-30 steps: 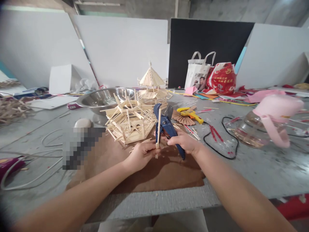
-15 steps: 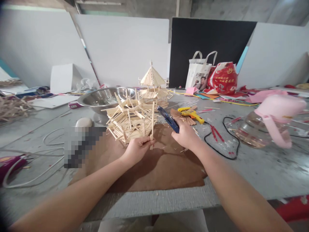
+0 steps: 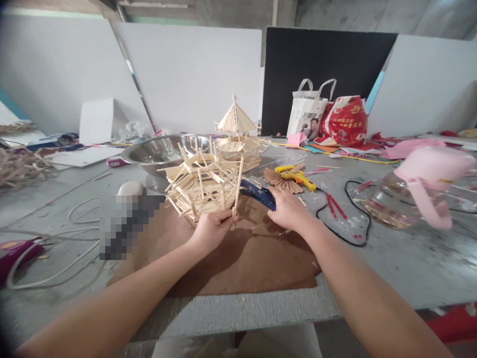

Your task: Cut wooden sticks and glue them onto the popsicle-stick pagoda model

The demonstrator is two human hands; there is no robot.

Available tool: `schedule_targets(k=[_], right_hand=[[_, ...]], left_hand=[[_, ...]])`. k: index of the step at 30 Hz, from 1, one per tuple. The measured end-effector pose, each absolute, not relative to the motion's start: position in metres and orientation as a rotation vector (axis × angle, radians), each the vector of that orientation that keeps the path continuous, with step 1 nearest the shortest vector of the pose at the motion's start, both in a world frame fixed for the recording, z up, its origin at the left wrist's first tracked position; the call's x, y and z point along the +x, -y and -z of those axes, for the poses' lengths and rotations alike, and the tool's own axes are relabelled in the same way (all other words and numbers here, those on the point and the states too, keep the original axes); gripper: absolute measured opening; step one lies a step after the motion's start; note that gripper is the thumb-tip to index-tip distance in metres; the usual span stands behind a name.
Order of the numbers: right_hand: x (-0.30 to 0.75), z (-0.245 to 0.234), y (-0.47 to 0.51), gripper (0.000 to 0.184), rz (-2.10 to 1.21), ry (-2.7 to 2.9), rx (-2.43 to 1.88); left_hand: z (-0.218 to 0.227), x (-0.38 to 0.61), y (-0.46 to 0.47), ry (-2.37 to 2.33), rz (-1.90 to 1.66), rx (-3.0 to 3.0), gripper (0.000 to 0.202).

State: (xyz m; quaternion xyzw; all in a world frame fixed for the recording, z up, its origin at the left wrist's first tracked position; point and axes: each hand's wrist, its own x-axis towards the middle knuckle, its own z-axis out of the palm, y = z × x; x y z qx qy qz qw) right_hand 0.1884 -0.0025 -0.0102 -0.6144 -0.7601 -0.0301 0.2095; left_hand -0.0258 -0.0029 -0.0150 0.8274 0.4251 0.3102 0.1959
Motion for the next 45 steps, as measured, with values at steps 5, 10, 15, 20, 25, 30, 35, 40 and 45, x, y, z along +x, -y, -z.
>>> schedule_targets(k=[5, 10, 15, 20, 25, 30, 35, 40, 45], right_hand=[[0.201, 0.015, -0.007, 0.055, 0.111, 2.058, -1.772], [0.201, 0.017, -0.009, 0.054, 0.048, 2.111, -1.815], [0.194, 0.013, -0.001, 0.056, -0.011, 2.164, -1.758], [0.186, 0.011, 0.004, 0.06, -0.024, 2.258, -1.573], [0.184, 0.012, 0.005, 0.062, -0.067, 2.332, -1.532], [0.181, 0.009, 0.009, 0.055, -0.109, 2.404, -1.511], [0.178, 0.007, 0.012, 0.053, -0.155, 2.439, -1.442], [0.178, 0.007, 0.012, 0.055, -0.176, 2.437, -1.458], [0.176, 0.007, 0.012, 0.053, -0.168, 2.437, -1.448]], left_hand=[[0.016, -0.024, 0.006, -1.121, -0.815, 2.338, 0.027], [0.019, -0.025, 0.003, -1.189, -0.842, 2.33, 0.027], [0.015, -0.026, 0.002, -1.273, -0.854, 2.314, 0.029], [0.011, -0.026, 0.004, -1.352, -0.875, 2.321, 0.029], [0.013, -0.025, 0.004, -1.338, -0.849, 2.332, 0.026], [0.016, -0.024, 0.005, -1.33, -0.826, 2.346, 0.024], [0.017, -0.023, 0.004, -1.327, -0.81, 2.345, 0.022], [0.017, -0.023, 0.004, -1.328, -0.808, 2.347, 0.023], [0.016, -0.024, 0.005, -1.348, -0.806, 2.328, 0.021]])
